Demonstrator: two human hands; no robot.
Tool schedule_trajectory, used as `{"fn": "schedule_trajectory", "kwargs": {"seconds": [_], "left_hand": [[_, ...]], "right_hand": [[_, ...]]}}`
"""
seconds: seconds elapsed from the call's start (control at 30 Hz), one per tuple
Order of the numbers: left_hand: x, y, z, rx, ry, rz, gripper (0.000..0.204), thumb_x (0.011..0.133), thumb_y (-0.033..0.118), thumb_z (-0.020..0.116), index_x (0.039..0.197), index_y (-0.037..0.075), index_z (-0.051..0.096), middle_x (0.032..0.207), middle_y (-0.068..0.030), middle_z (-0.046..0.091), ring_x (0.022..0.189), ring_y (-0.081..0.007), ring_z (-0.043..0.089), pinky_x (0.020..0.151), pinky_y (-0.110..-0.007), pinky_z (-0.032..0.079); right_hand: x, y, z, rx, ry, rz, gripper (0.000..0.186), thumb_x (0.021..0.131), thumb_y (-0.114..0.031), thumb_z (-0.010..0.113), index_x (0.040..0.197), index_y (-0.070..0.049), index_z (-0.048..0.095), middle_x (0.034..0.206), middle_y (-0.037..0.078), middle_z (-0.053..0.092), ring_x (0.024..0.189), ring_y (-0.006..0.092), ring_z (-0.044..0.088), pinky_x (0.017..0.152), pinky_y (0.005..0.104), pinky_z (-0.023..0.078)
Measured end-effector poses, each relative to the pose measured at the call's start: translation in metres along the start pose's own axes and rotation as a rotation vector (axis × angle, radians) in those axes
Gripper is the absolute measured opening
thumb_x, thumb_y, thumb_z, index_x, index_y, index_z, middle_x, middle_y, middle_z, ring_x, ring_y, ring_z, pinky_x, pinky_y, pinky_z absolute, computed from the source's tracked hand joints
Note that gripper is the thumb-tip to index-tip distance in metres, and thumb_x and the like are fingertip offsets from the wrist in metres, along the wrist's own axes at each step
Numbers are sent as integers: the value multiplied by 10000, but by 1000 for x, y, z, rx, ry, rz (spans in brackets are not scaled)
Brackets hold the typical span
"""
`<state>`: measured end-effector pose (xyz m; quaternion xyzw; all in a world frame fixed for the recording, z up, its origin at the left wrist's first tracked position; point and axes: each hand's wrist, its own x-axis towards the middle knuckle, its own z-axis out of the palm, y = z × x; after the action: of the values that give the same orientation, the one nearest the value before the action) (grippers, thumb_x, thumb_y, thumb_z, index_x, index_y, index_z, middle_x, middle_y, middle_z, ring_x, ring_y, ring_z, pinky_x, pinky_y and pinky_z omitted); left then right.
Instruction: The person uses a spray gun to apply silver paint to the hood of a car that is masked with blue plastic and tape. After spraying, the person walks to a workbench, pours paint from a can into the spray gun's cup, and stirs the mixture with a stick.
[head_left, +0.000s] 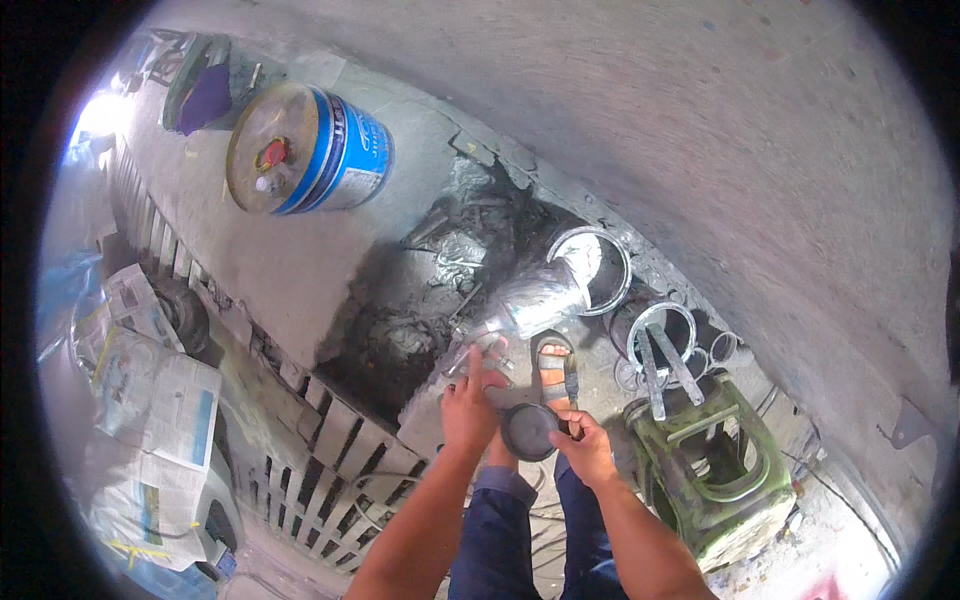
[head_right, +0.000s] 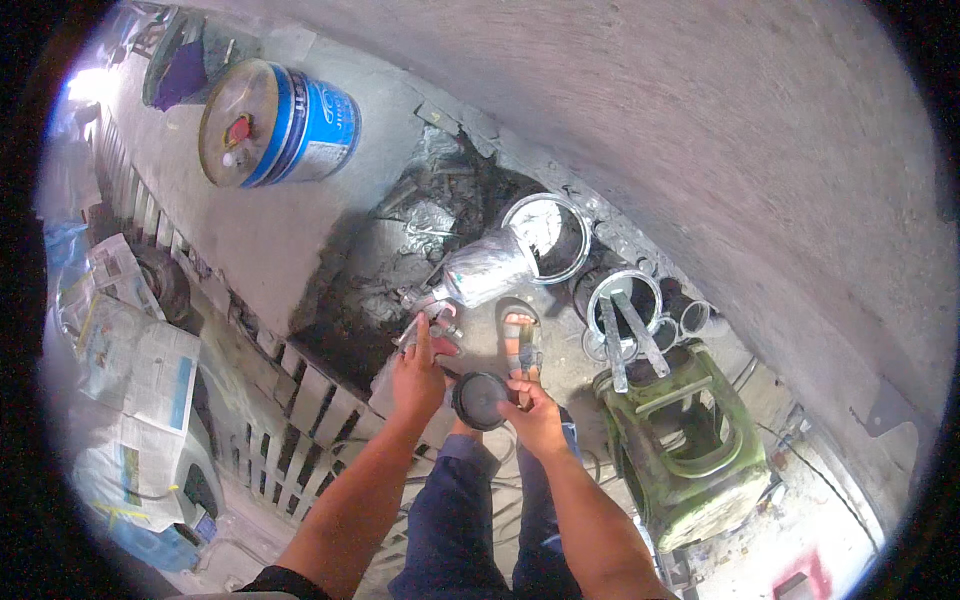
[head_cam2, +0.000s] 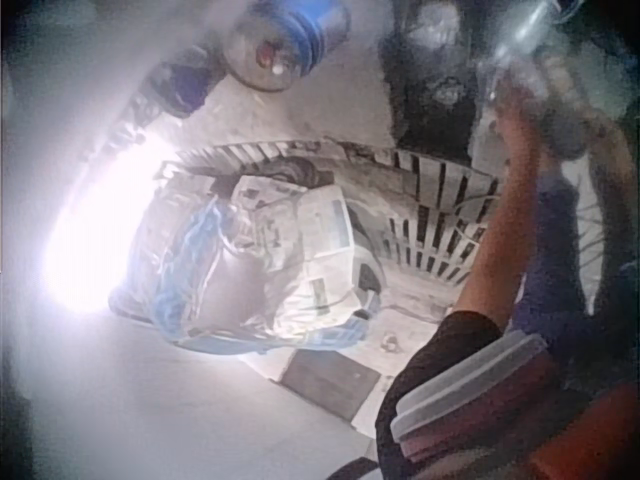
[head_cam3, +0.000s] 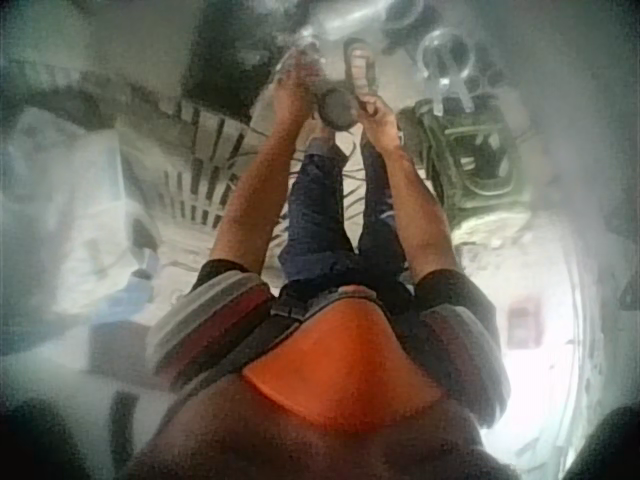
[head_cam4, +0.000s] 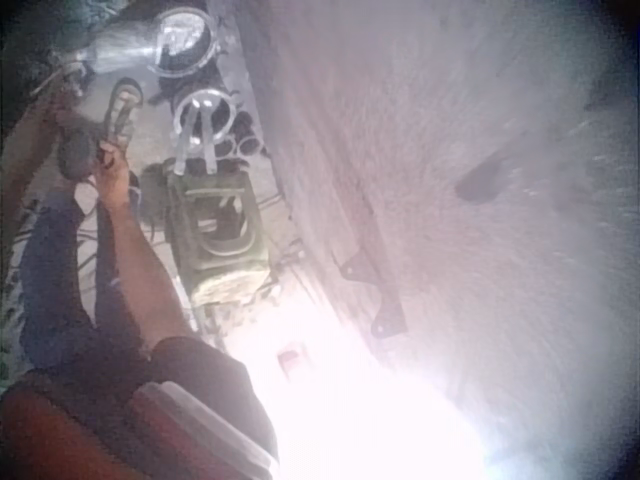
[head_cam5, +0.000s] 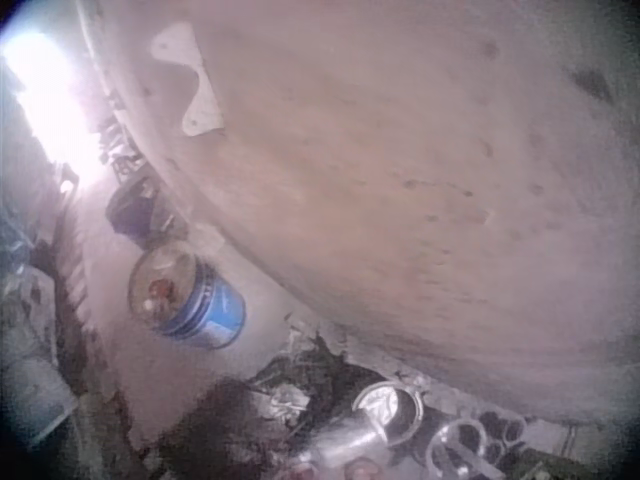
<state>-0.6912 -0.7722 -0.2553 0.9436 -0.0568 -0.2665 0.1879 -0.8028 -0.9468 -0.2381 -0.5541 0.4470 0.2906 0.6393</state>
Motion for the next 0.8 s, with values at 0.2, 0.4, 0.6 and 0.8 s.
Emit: {"fn": "schedule_trajectory", "kwargs": {"seconds": [0.2,0.4,0.6,0.8], "left_hand": [[1,-36,0,-439,38,-159,777,753,-10,557,1446,130,236,950,-118,660,801,-317,624,714,-405,479],[8,-120,21,-225,34,-215,512,805,129,645,1293,122,490,1095,-199,540,852,-332,590,720,-365,485],[31,-155,24,-889,-117,-442,277,855,170,630,1095,59,549,790,-44,544,723,-146,518,651,-319,451],[39,-176,31,-810,62,-368,211,878,195,602,952,3,557,735,-31,535,677,-117,454,628,-284,405]], "right_hand": [[-3,-2,8,10,26,-105,370,751,-60,734,1091,-37,591,1042,15,583,775,49,517,685,217,447],[8,14,15,-50,7,-174,378,749,-74,741,1094,-41,591,1075,19,589,728,40,491,656,211,438],[17,5,22,-100,-6,-133,340,759,-46,726,1071,-48,592,879,-32,575,739,41,493,669,200,429],[23,12,37,-48,-46,-152,323,783,-1,688,1086,-40,581,887,-30,557,774,47,499,675,203,429]]}}
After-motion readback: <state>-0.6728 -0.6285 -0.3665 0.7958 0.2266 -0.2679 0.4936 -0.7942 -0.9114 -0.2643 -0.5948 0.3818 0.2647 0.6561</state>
